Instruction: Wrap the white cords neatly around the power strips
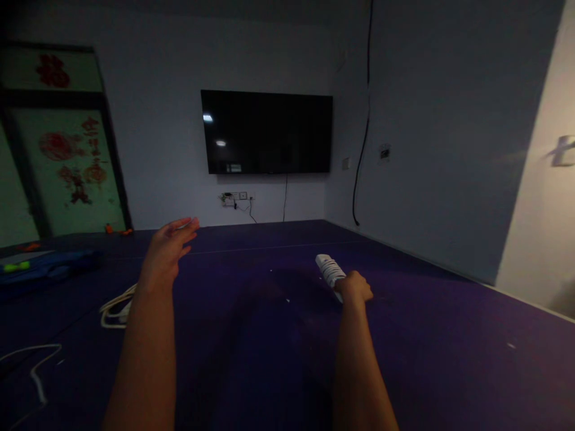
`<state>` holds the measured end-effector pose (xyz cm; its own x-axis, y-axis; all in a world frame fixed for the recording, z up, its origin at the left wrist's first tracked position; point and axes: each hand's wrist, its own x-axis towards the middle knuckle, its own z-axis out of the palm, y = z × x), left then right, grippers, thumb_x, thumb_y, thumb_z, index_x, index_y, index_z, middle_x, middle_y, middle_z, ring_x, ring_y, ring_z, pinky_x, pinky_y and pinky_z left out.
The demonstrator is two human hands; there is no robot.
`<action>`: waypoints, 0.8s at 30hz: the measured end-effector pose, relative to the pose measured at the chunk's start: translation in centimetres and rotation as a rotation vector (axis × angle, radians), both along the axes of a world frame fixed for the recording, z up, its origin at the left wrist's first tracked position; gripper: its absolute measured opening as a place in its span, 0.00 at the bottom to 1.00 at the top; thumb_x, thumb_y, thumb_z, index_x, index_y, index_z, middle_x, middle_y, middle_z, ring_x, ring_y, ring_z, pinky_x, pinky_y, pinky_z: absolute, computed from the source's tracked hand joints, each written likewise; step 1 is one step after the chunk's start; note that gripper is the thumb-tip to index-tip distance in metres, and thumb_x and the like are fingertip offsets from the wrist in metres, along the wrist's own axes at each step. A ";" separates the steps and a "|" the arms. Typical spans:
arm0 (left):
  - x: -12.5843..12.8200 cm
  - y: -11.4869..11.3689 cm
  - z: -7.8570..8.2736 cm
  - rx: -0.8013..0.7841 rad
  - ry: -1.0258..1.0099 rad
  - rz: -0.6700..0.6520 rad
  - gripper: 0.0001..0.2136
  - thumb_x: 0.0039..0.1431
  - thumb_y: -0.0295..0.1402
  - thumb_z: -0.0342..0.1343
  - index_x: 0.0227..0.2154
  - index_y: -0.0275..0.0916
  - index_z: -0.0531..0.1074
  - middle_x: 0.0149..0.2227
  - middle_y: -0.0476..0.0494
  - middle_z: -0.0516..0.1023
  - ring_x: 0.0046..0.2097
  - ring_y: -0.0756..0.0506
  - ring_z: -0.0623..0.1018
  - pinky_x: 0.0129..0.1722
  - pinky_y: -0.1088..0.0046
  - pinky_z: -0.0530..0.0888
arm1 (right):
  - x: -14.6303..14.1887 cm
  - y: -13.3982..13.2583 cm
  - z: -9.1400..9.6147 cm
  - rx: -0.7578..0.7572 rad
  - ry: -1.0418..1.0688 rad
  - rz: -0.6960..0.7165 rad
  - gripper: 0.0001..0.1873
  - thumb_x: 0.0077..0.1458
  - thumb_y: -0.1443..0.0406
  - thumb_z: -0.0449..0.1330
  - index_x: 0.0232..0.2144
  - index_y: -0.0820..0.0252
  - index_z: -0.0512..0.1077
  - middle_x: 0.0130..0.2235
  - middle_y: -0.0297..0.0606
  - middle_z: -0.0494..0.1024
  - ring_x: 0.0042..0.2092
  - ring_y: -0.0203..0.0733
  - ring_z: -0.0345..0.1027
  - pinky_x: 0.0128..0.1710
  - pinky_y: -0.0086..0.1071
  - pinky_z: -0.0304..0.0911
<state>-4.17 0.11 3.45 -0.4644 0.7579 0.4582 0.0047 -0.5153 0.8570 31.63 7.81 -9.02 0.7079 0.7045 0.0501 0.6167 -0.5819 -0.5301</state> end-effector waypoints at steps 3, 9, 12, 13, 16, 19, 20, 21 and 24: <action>-0.1 -0.1 0.0 -0.004 0.002 0.001 0.15 0.43 0.38 0.64 0.33 0.37 0.71 0.38 0.38 0.77 0.44 0.42 0.76 0.49 0.57 0.67 | -0.1 0.4 -0.8 -0.001 0.004 -0.016 0.28 0.38 0.65 0.67 0.45 0.66 0.72 0.45 0.58 0.74 0.49 0.55 0.70 0.40 0.39 0.67; 0.1 -0.2 0.0 0.004 0.031 -0.005 0.15 0.43 0.39 0.63 0.32 0.37 0.71 0.38 0.37 0.77 0.44 0.41 0.76 0.49 0.57 0.68 | -1.1 0.9 -1.4 0.001 -0.027 -0.016 0.26 0.43 0.65 0.64 0.47 0.68 0.71 0.48 0.59 0.73 0.50 0.56 0.68 0.42 0.39 0.64; 0.3 -0.3 0.0 0.001 0.043 -0.021 0.15 0.43 0.40 0.63 0.31 0.37 0.72 0.38 0.37 0.78 0.43 0.41 0.76 0.48 0.58 0.68 | -1.5 1.0 -1.3 -0.005 -0.043 -0.022 0.23 0.45 0.67 0.61 0.46 0.69 0.71 0.49 0.59 0.72 0.52 0.57 0.66 0.47 0.43 0.60; 0.3 -0.3 0.0 0.001 0.043 -0.026 0.14 0.43 0.39 0.63 0.32 0.37 0.72 0.38 0.37 0.78 0.43 0.41 0.76 0.48 0.59 0.68 | -1.5 1.0 -1.3 -0.008 -0.048 -0.021 0.23 0.45 0.67 0.61 0.46 0.69 0.71 0.49 0.59 0.72 0.52 0.57 0.65 0.49 0.45 0.58; 0.5 -0.3 0.1 -0.008 0.016 -0.024 0.16 0.43 0.38 0.64 0.34 0.38 0.71 0.38 0.37 0.78 0.43 0.42 0.77 0.48 0.58 0.68 | -1.4 0.8 -1.1 -0.012 -0.051 -0.008 0.25 0.43 0.67 0.63 0.47 0.69 0.70 0.51 0.57 0.71 0.55 0.57 0.62 0.50 0.44 0.56; 0.6 -0.4 0.3 -0.030 -0.018 -0.015 0.18 0.44 0.37 0.64 0.39 0.38 0.70 0.39 0.37 0.78 0.42 0.42 0.77 0.49 0.58 0.67 | -1.1 0.7 -0.8 -0.020 -0.044 -0.005 0.31 0.39 0.65 0.66 0.48 0.69 0.69 0.52 0.58 0.70 0.56 0.58 0.60 0.49 0.43 0.58; 0.6 -0.4 0.3 -0.032 -0.021 -0.013 0.19 0.44 0.37 0.64 0.40 0.38 0.69 0.40 0.37 0.78 0.42 0.42 0.77 0.49 0.58 0.67 | -1.0 0.7 -0.7 -0.016 -0.036 -0.010 0.31 0.39 0.64 0.67 0.48 0.69 0.69 0.52 0.59 0.70 0.56 0.59 0.60 0.49 0.44 0.58; 0.6 -0.4 0.3 -0.034 -0.021 -0.012 0.19 0.44 0.37 0.64 0.41 0.38 0.69 0.40 0.37 0.78 0.42 0.42 0.77 0.49 0.59 0.67 | -0.9 0.7 -0.6 -0.004 -0.024 -0.019 0.32 0.39 0.62 0.67 0.48 0.69 0.69 0.52 0.59 0.70 0.56 0.59 0.61 0.49 0.45 0.57; 0.6 -0.5 0.3 -0.030 -0.008 -0.001 0.20 0.45 0.37 0.63 0.42 0.38 0.69 0.39 0.38 0.78 0.41 0.43 0.77 0.48 0.60 0.68 | -0.8 0.8 -0.4 0.093 0.068 -0.083 0.28 0.43 0.60 0.65 0.47 0.68 0.70 0.51 0.60 0.70 0.55 0.59 0.62 0.50 0.46 0.56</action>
